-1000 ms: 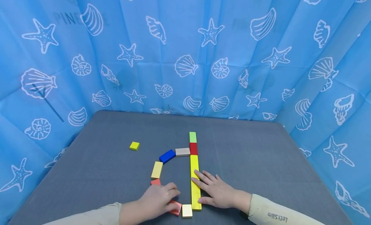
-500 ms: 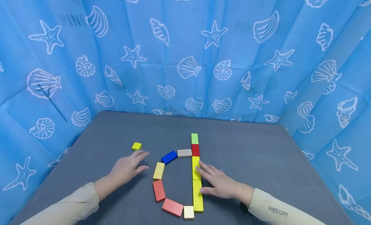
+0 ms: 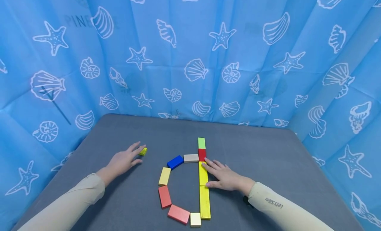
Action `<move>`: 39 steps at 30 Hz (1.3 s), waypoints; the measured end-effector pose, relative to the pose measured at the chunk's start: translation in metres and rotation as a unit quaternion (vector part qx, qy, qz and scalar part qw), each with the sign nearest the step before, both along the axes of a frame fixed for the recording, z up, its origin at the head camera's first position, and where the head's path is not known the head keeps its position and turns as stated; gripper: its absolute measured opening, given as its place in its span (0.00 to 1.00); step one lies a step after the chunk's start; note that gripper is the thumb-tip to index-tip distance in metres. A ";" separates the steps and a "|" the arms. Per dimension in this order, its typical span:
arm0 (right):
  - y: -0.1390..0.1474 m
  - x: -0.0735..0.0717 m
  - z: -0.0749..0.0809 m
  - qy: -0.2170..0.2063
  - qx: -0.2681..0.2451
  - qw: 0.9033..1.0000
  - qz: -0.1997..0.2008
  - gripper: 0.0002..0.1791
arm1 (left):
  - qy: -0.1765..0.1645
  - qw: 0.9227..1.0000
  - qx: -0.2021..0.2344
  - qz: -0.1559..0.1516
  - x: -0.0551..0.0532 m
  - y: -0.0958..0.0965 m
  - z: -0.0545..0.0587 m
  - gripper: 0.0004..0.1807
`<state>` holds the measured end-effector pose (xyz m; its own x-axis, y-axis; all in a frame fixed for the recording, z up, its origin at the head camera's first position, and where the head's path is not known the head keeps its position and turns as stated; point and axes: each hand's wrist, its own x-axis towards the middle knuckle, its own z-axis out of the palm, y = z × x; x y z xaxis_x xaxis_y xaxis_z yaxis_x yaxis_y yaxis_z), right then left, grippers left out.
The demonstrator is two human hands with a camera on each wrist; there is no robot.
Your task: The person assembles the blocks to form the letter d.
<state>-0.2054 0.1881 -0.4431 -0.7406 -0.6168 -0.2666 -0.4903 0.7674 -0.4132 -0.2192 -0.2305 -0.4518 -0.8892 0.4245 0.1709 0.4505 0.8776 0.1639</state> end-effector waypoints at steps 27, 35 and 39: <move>0.000 0.000 -0.007 0.005 0.024 1.000 -0.010 0.45 | 0.026 0.998 -0.010 -0.051 -0.006 -0.011 -0.009 0.22; 0.001 0.002 -0.004 0.009 0.026 1.000 -0.006 0.45 | 0.042 0.987 0.038 -0.150 0.023 0.006 0.000 0.23; 0.000 0.001 -0.003 0.009 0.026 1.000 -0.006 0.45 | 0.041 0.973 0.056 -0.220 0.038 0.020 0.000 0.23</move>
